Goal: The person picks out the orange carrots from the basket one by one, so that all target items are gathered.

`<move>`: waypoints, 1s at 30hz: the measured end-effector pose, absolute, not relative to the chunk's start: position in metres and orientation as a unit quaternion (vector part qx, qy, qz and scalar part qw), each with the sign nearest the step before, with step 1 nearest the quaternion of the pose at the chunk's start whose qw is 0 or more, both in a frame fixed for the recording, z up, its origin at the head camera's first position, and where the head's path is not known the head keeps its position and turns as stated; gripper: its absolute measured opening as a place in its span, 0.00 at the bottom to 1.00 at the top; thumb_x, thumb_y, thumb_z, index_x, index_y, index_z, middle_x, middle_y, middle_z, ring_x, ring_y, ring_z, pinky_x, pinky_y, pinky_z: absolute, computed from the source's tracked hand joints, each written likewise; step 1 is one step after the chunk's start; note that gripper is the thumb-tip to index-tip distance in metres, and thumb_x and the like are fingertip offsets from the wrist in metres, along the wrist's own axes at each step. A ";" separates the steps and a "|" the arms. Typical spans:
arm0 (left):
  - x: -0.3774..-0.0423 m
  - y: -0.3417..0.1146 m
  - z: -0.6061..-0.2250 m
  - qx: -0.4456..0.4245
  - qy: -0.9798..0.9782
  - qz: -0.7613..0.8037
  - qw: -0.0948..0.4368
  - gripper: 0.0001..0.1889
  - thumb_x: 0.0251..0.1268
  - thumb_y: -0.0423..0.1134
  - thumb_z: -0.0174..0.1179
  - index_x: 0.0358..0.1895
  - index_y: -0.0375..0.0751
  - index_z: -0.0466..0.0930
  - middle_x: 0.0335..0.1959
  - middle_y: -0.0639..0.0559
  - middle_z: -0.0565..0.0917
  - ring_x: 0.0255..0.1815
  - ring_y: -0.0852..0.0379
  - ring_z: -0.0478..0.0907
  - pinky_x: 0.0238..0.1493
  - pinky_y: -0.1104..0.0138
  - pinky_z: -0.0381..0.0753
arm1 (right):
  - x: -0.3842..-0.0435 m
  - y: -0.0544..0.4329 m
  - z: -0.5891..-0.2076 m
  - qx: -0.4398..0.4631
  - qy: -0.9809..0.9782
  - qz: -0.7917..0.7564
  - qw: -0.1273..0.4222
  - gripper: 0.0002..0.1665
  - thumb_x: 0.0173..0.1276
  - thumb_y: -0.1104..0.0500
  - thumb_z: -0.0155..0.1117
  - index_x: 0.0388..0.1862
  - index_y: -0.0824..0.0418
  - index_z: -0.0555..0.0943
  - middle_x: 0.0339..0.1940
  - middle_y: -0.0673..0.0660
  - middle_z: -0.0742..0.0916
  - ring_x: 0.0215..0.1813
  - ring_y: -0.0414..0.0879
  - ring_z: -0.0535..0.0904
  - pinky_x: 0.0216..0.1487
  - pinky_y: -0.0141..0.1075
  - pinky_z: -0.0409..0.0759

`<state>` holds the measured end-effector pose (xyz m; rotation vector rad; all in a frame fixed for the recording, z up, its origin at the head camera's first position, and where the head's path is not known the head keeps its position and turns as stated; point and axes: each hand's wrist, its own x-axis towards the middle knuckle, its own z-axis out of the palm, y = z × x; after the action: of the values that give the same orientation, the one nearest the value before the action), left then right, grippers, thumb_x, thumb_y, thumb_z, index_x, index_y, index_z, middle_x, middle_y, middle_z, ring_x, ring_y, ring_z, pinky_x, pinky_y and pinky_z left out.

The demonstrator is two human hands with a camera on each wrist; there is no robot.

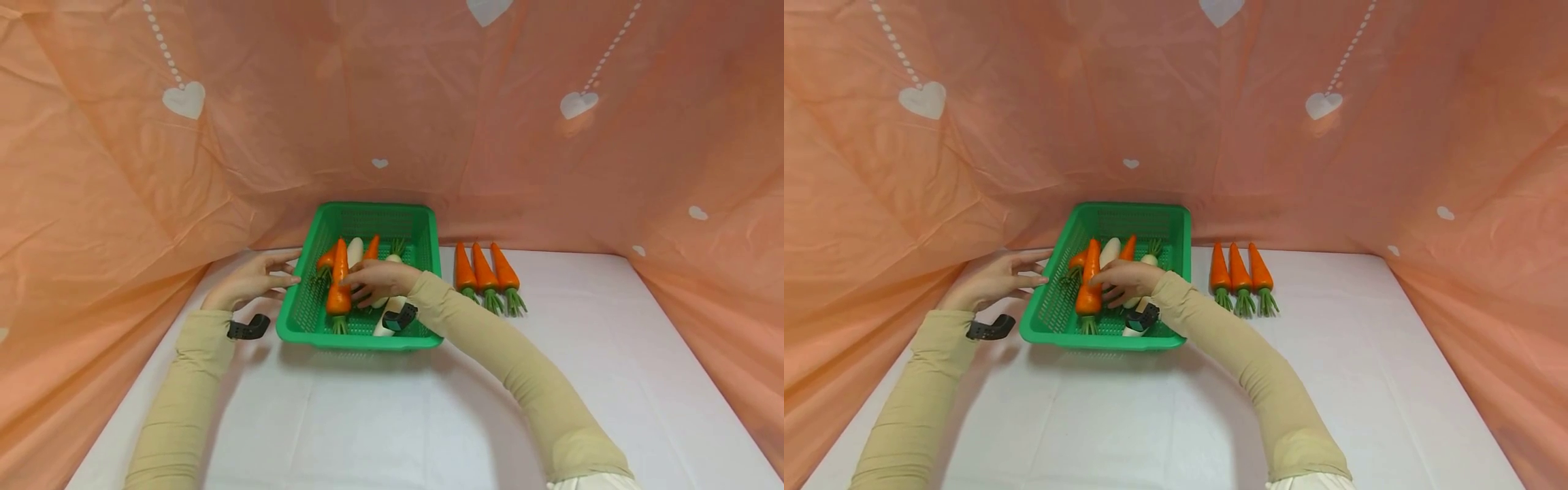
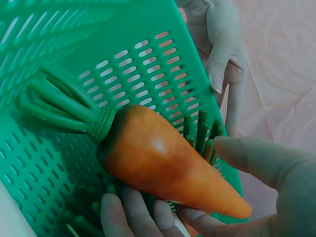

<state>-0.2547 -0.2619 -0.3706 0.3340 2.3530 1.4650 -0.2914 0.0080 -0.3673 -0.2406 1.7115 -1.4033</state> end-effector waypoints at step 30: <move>-0.253 -0.258 -0.372 0.116 0.830 0.520 0.168 0.38 0.66 0.36 0.61 0.76 0.43 0.53 0.55 0.33 0.71 0.44 0.50 0.79 0.40 0.60 0.83 | -0.296 0.025 -0.357 -0.176 0.676 -0.587 0.410 0.27 0.68 0.71 0.59 0.63 0.69 0.61 0.50 0.68 0.80 0.44 0.53 0.81 0.58 0.53 0.73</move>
<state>-0.2527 -0.2584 -0.3715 0.3299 2.3597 1.4789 -0.2962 0.0249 -0.3569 -0.4431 1.7009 -1.4777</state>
